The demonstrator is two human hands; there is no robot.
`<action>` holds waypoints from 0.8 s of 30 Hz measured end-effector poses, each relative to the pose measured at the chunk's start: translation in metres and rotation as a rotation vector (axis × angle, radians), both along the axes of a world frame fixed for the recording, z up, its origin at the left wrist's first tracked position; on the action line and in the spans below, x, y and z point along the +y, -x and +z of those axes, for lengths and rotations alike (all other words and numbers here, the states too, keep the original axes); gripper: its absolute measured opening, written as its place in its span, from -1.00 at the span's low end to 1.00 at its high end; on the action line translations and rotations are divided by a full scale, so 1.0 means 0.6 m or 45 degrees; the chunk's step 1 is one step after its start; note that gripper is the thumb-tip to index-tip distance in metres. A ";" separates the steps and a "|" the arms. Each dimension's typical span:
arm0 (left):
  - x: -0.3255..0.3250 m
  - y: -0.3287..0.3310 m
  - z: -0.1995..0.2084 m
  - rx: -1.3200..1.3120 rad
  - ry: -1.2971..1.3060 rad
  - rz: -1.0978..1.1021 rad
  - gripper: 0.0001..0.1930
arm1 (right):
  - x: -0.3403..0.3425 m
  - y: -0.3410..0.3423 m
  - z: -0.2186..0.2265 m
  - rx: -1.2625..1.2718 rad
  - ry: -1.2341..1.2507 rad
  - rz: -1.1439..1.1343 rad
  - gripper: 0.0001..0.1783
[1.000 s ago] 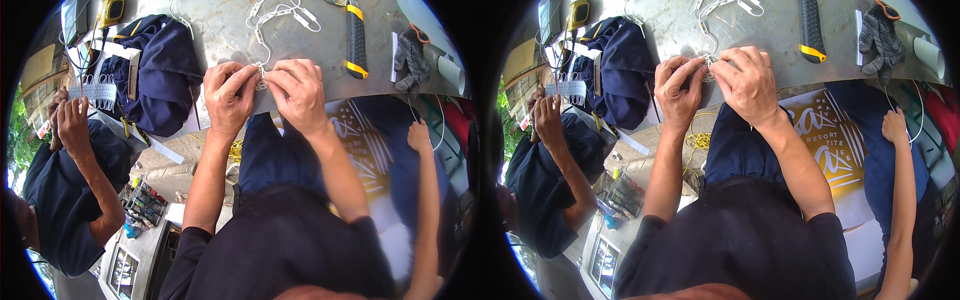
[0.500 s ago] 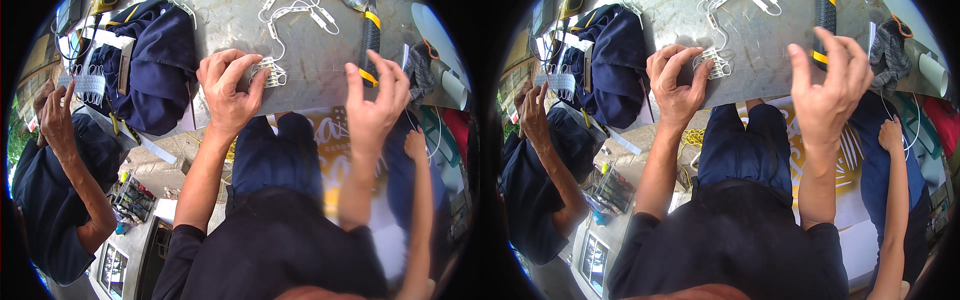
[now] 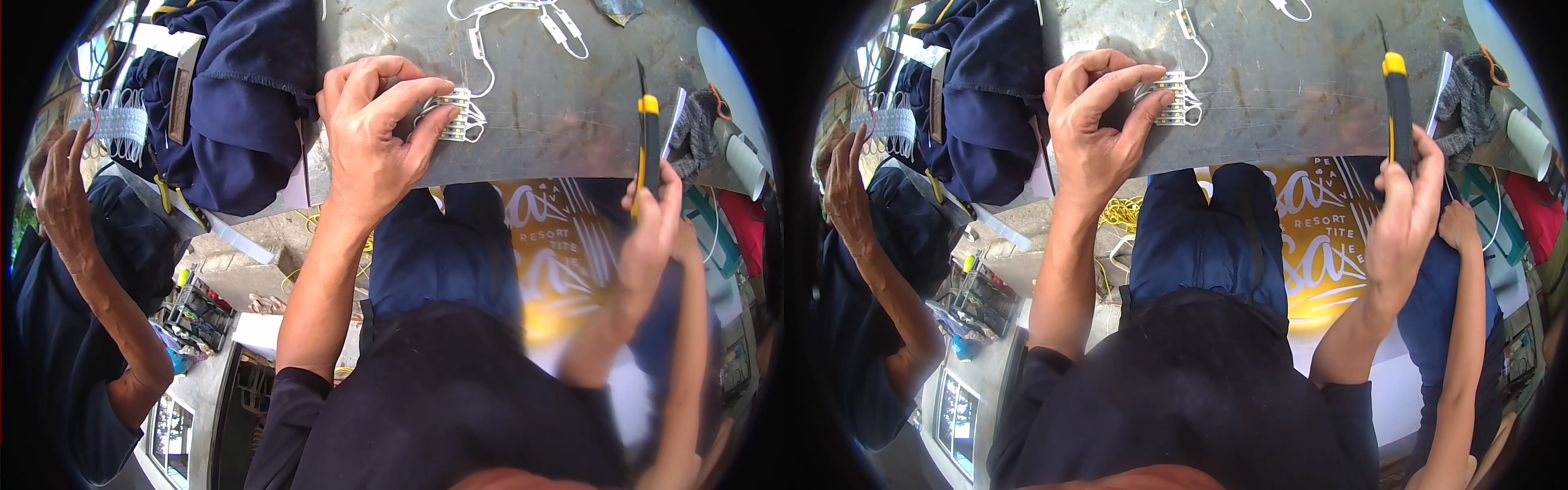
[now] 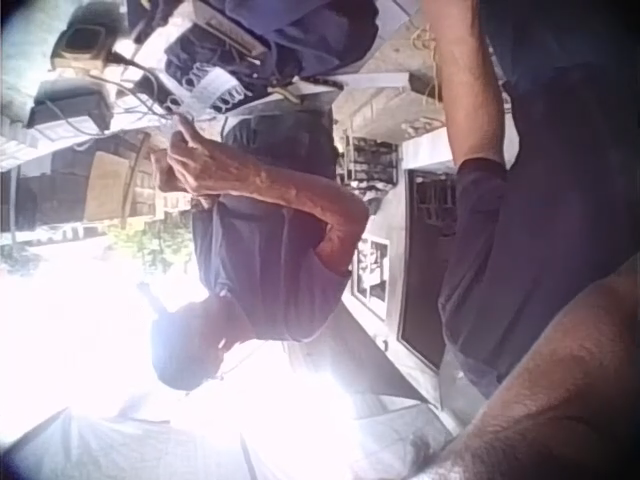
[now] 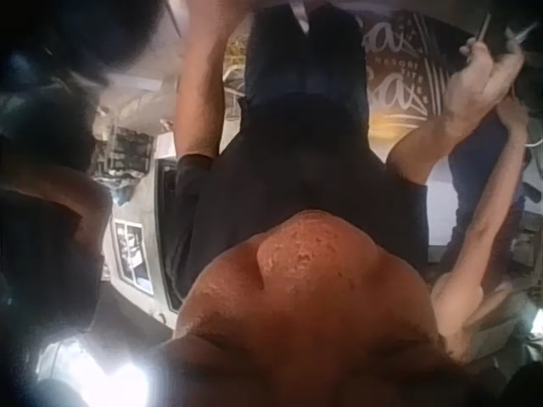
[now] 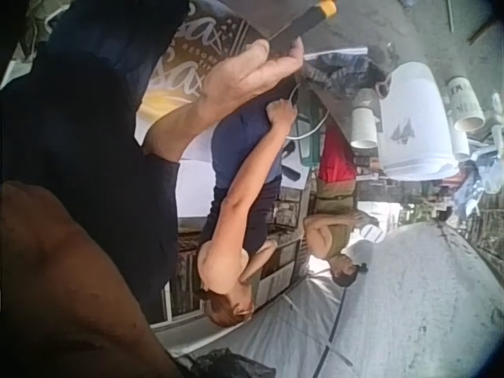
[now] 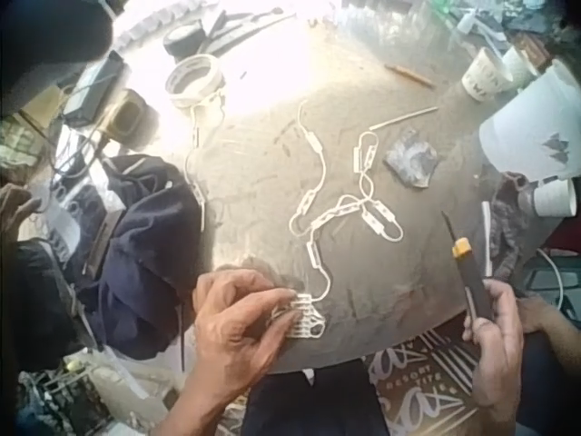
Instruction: Repairing or preparing LED lighting components on a workbench.
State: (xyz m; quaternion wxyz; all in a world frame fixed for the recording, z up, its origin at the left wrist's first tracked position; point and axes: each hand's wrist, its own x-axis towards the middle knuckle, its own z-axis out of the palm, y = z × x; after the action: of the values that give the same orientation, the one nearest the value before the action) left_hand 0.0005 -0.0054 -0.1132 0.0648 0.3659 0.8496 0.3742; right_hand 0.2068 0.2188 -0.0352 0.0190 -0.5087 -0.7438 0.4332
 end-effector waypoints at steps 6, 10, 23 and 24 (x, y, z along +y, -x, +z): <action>-0.001 0.011 0.013 -0.053 0.064 -0.030 -0.63 | -0.028 -0.004 0.021 0.406 0.522 -0.048 -0.51; -0.008 0.007 0.000 -0.019 0.000 -0.078 -0.62 | -0.034 0.005 0.004 0.295 0.120 0.443 -0.58; -0.009 0.011 0.002 0.048 0.051 -0.061 -0.63 | 0.018 0.108 0.006 0.116 -0.564 1.462 -0.27; -0.007 0.013 0.006 0.023 0.074 -0.055 -0.63 | 0.013 0.113 0.005 0.116 -0.561 1.465 -0.27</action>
State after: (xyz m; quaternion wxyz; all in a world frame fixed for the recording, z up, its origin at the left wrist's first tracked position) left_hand -0.0071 -0.0097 -0.1099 0.0758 0.3855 0.8526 0.3445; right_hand 0.1389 0.2266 -0.0324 -0.0814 0.0089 -0.9694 0.2315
